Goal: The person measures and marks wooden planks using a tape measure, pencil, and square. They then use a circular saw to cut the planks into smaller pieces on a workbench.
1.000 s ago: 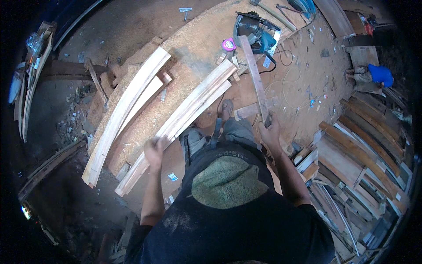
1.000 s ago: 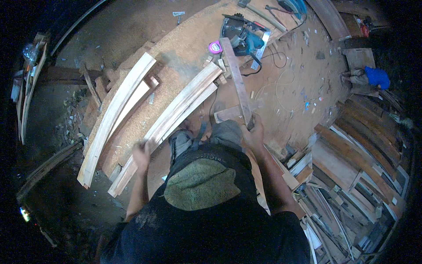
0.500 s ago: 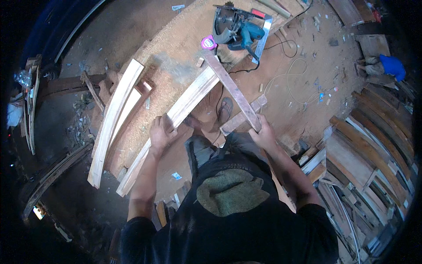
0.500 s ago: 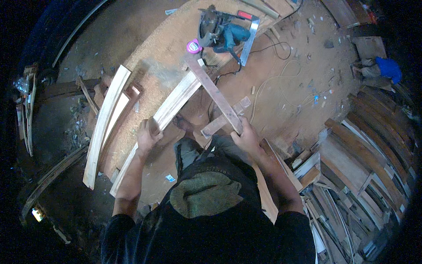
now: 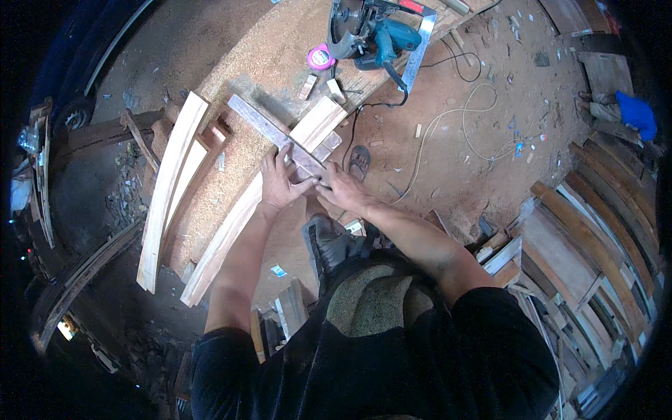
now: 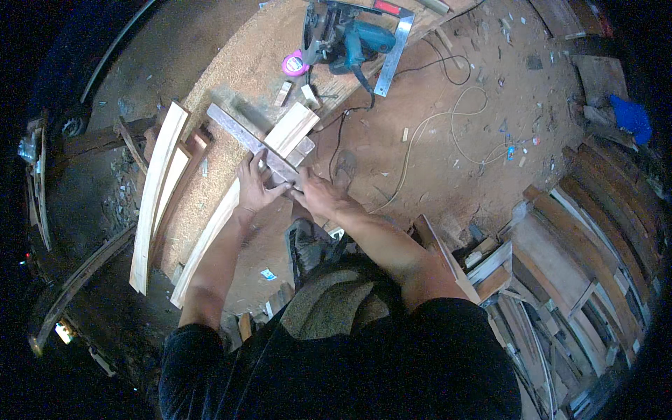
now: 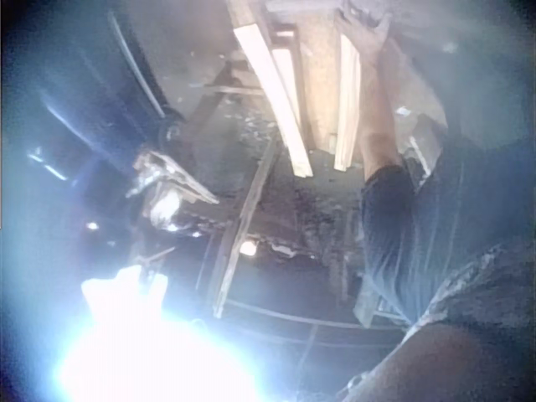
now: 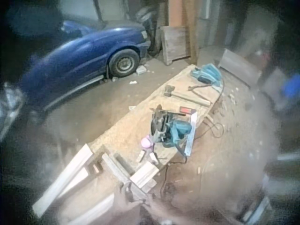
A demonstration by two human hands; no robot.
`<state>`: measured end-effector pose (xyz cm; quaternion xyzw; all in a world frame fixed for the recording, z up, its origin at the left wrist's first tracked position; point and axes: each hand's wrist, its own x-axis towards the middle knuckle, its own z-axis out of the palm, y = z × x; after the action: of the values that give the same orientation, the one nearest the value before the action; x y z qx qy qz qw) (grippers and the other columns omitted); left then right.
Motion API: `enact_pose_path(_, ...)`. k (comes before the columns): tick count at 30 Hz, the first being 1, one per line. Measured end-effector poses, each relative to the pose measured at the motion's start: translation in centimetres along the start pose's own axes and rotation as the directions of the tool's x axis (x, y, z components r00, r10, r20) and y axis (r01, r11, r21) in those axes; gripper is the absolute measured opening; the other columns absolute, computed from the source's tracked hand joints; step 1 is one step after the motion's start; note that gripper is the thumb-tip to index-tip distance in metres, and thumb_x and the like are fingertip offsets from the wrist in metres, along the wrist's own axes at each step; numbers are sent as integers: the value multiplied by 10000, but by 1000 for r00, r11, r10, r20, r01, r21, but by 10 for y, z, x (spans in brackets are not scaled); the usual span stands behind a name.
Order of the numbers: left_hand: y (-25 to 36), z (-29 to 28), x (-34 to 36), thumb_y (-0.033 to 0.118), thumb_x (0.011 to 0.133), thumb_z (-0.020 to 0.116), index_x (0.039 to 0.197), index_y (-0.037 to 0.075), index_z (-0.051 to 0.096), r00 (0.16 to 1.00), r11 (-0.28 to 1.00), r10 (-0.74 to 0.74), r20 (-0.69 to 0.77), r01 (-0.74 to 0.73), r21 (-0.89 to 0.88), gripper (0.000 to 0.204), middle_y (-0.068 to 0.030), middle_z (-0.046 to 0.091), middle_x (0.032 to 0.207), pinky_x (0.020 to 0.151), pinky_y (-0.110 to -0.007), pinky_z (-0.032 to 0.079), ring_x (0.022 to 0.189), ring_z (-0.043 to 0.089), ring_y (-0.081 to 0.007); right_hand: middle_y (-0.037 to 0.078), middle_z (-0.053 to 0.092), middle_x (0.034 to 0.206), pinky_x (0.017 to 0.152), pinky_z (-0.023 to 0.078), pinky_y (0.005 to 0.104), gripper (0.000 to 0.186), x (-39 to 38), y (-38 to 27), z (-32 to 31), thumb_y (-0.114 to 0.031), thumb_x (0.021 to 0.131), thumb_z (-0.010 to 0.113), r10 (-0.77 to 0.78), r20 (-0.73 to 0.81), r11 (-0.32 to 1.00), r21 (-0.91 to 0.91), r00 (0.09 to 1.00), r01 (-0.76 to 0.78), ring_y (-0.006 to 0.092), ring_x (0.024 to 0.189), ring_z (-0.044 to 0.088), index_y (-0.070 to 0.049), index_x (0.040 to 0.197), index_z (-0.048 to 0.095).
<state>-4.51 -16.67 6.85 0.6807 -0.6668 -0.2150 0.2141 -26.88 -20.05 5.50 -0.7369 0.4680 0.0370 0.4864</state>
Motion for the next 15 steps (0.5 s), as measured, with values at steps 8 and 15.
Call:
enact_pose_path(8, -27, 2, -8, 524, 619, 885, 1490, 36, 427, 998, 999, 1, 58, -4, 45, 1099, -297, 446, 1437, 1118, -572, 365, 1311, 454, -490, 253, 596, 1351, 1094, 444, 481, 409, 73, -65, -167, -231, 973, 569, -302, 73, 679, -684, 951, 268, 418, 1270, 536, 34, 1276, 640)
enact_pose_path(15, -33, 2, -8, 523, 604, 897, 1481, 37, 441, 998, 998, 57, -7, -57, -19, 1102, -278, 481, 1436, 1135, -574, 349, 1301, 486, -457, 237, 668, 1298, 948, 529, 479, 356, 173, -27, -205, -142, 983, 529, 23, 58, 126, -990, 998, 55, 363, 1164, 667, 38, 1259, 664)
